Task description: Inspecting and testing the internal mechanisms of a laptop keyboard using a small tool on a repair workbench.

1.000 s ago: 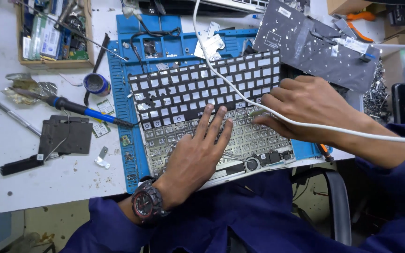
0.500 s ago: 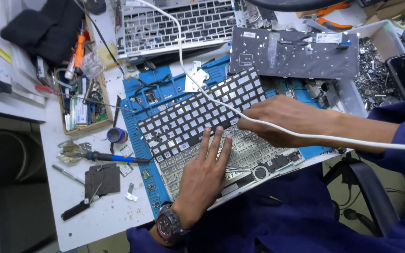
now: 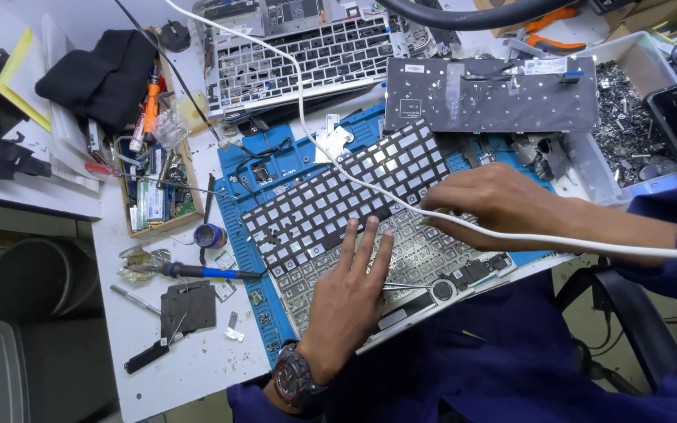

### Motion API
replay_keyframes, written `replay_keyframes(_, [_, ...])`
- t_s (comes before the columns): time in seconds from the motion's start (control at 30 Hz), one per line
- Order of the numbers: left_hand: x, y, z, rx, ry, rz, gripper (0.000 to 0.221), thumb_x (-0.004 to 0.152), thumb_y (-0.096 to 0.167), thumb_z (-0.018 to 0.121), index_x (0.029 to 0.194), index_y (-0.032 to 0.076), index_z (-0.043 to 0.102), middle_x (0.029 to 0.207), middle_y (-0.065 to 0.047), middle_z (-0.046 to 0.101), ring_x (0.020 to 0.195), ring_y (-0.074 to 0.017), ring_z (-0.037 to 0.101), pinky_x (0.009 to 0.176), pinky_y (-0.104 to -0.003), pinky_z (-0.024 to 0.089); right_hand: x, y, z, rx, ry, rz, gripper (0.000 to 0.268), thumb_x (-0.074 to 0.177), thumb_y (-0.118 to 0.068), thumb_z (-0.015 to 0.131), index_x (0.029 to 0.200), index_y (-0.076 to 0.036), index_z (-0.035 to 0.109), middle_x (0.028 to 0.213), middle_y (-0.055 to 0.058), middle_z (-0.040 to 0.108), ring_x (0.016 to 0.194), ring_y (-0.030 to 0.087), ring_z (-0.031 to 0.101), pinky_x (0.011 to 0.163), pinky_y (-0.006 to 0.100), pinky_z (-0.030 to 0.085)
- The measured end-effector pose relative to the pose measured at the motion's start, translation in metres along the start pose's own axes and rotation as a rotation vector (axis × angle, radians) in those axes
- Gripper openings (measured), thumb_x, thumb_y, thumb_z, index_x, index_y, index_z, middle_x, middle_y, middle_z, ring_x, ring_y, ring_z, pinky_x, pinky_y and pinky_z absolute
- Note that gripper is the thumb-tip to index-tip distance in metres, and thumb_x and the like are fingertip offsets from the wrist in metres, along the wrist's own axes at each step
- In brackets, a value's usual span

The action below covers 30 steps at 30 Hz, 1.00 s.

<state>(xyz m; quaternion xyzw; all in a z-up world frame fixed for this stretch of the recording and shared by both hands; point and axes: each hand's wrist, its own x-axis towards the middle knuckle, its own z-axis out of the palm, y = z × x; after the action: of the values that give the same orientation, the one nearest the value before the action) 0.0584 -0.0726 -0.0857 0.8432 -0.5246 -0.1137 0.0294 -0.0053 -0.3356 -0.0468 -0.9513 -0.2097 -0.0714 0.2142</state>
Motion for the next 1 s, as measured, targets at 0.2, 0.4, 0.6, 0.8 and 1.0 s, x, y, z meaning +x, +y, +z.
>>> replay_keyframes(0.2, [-0.001,-0.002,0.005,0.062,0.161,0.054,0.071,0.089,0.016,0.060,0.156,0.011,0.038,0.166,-0.015,0.032,0.153,-0.0377,0.028,0.057,-0.034,0.060,-0.024,-0.040,-0.011,0.325,0.201,0.080,0.008,0.091,-0.009,0.074,0.098,-0.008,0.071,0.084,0.004,0.071,0.073,0.019,0.071,0.065,0.030,0.055])
replay_keyframes(0.4, [0.000,-0.002,0.008,0.027,0.171,0.052,0.062,0.091,0.012,0.054,0.152,0.010,0.043,0.165,-0.014,0.034,0.152,-0.0388,0.030,0.058,-0.040,0.062,-0.026,-0.157,-0.017,-0.199,0.117,-0.544,0.023,0.116,-0.013,0.051,0.100,-0.001,0.061,0.098,0.006,0.057,0.082,0.019,0.058,0.069,0.031,0.046])
replay_keyframes(0.6, [-0.005,0.003,0.001,-0.146,0.241,0.025,0.045,0.106,0.023,0.040,0.148,0.011,0.050,0.159,-0.017,0.044,0.147,-0.0434,0.037,0.071,-0.042,0.061,-0.016,-0.174,-0.021,-0.095,0.249,-0.560,0.022,0.115,-0.015,0.055,0.102,0.001,0.062,0.089,0.006,0.050,0.071,0.020,0.049,0.062,0.033,0.039])
replay_keyframes(0.8, [-0.005,-0.004,0.011,-0.153,0.347,0.051,0.051,0.099,0.018,0.048,0.149,0.009,0.046,0.158,-0.016,0.047,0.150,-0.0353,0.038,0.076,-0.045,0.062,-0.001,-0.174,-0.021,0.083,0.346,-0.577,0.022,0.113,-0.017,0.060,0.103,0.003,0.064,0.077,0.006,0.040,0.057,0.020,0.039,0.054,0.036,0.030])
replay_keyframes(1.0, [-0.003,-0.003,0.009,-0.251,0.525,0.116,0.045,0.109,0.031,0.042,0.142,0.005,0.056,0.143,-0.017,0.063,0.138,-0.0380,0.055,0.075,-0.045,0.063,-0.044,-0.084,0.019,0.373,0.435,0.109,0.048,0.081,-0.048,0.077,0.109,-0.010,0.074,0.070,0.000,0.065,0.054,0.013,0.053,0.054,0.029,0.041])
